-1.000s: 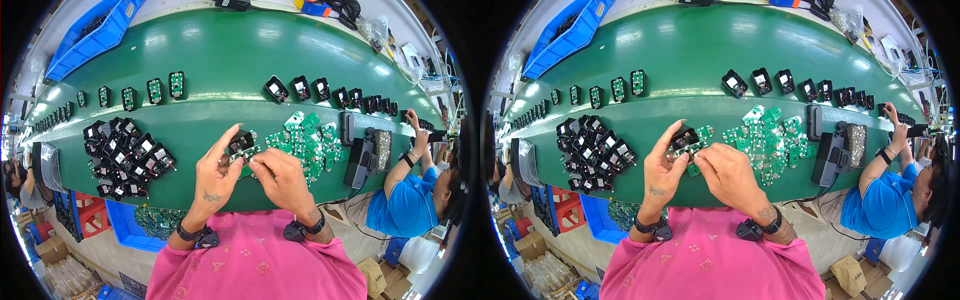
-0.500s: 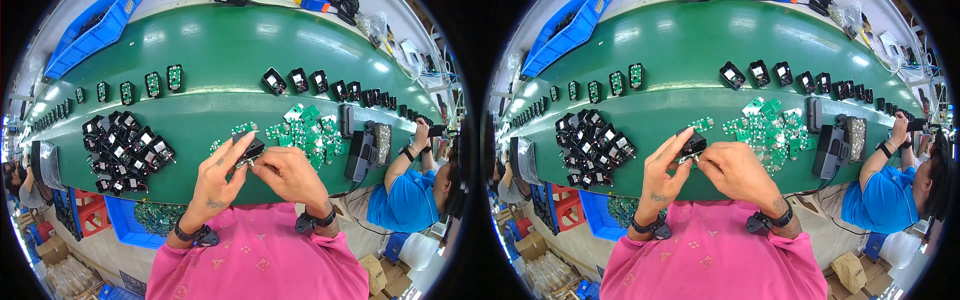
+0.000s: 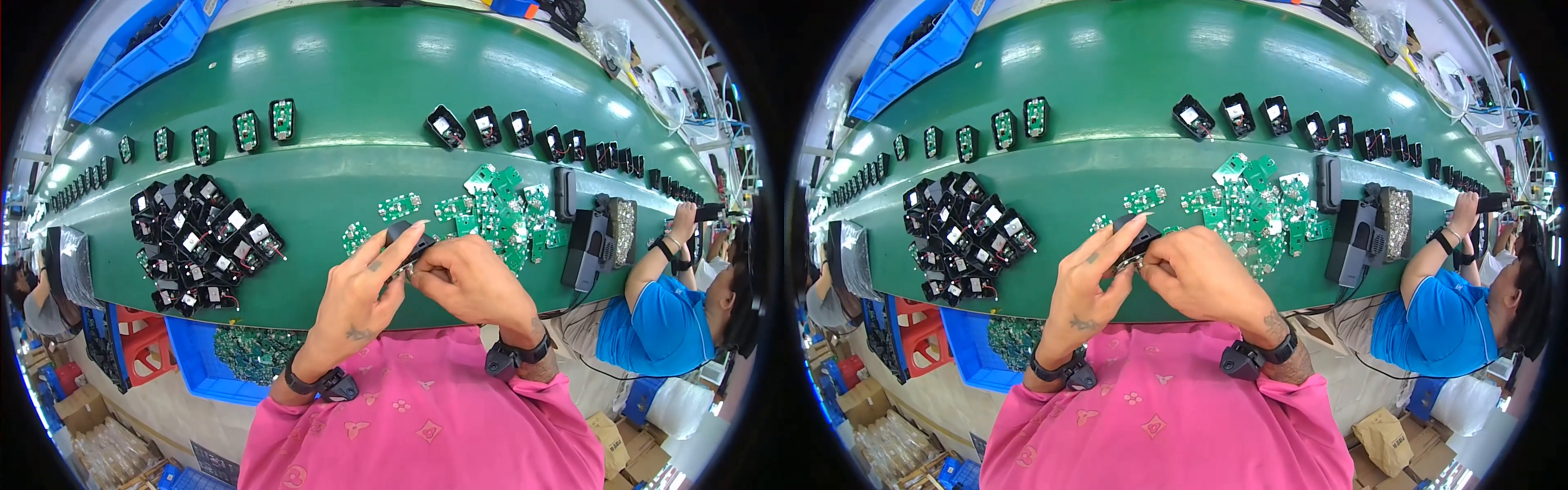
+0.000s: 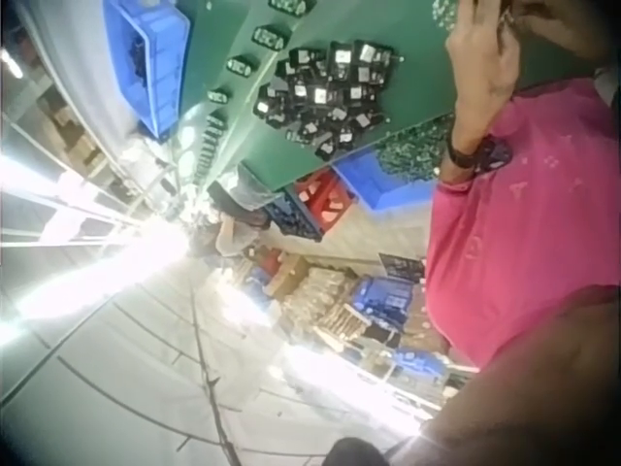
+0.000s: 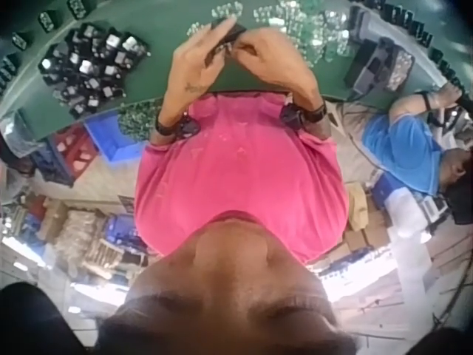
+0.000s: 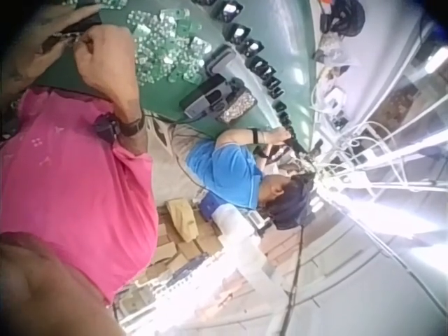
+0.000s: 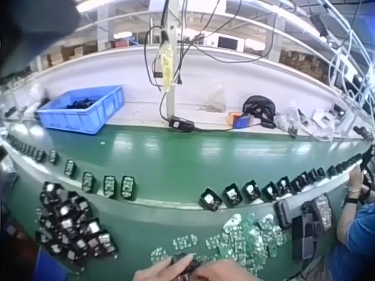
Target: The person assembles electronic devices by hand, picking up a black plastic housing and a green circuit board, fitting the board into the housing, and pressing them together. After completing each assembly, the person places the finished device into a row on the green workbench.
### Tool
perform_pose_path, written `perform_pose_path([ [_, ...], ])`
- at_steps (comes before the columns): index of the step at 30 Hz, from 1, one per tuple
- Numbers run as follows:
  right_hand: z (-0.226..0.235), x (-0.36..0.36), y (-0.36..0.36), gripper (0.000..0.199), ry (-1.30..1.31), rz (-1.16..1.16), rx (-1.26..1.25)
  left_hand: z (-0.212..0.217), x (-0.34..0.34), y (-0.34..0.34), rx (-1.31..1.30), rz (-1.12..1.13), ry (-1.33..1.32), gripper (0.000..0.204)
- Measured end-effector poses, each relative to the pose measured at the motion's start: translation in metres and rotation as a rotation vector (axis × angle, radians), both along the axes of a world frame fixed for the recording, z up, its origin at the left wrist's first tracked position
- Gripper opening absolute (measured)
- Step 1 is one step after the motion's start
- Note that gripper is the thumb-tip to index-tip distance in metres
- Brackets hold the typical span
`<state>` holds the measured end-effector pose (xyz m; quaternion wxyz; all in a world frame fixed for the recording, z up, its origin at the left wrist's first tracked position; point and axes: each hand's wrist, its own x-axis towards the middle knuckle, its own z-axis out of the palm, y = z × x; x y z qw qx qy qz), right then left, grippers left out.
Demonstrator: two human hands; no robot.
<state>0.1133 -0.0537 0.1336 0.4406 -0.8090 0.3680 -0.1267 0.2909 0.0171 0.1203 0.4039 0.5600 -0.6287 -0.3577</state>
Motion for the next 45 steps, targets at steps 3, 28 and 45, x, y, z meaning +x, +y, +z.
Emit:
perform_pose_path([
  [3,0.004,0.001,0.0,0.013,0.011,-0.004,0.09,-0.003,0.004,0.002,-0.014,-0.014,0.017,0.064],
  [28,0.005,0.088,-0.006,0.013,0.075,0.038,0.27,-0.029,0.057,0.03,0.063,0.345,0.452,0.063],
  [45,-0.016,0.089,0.015,0.004,-0.173,0.063,-0.268,-0.024,0.049,0.034,0.038,0.429,0.674,0.061],
])
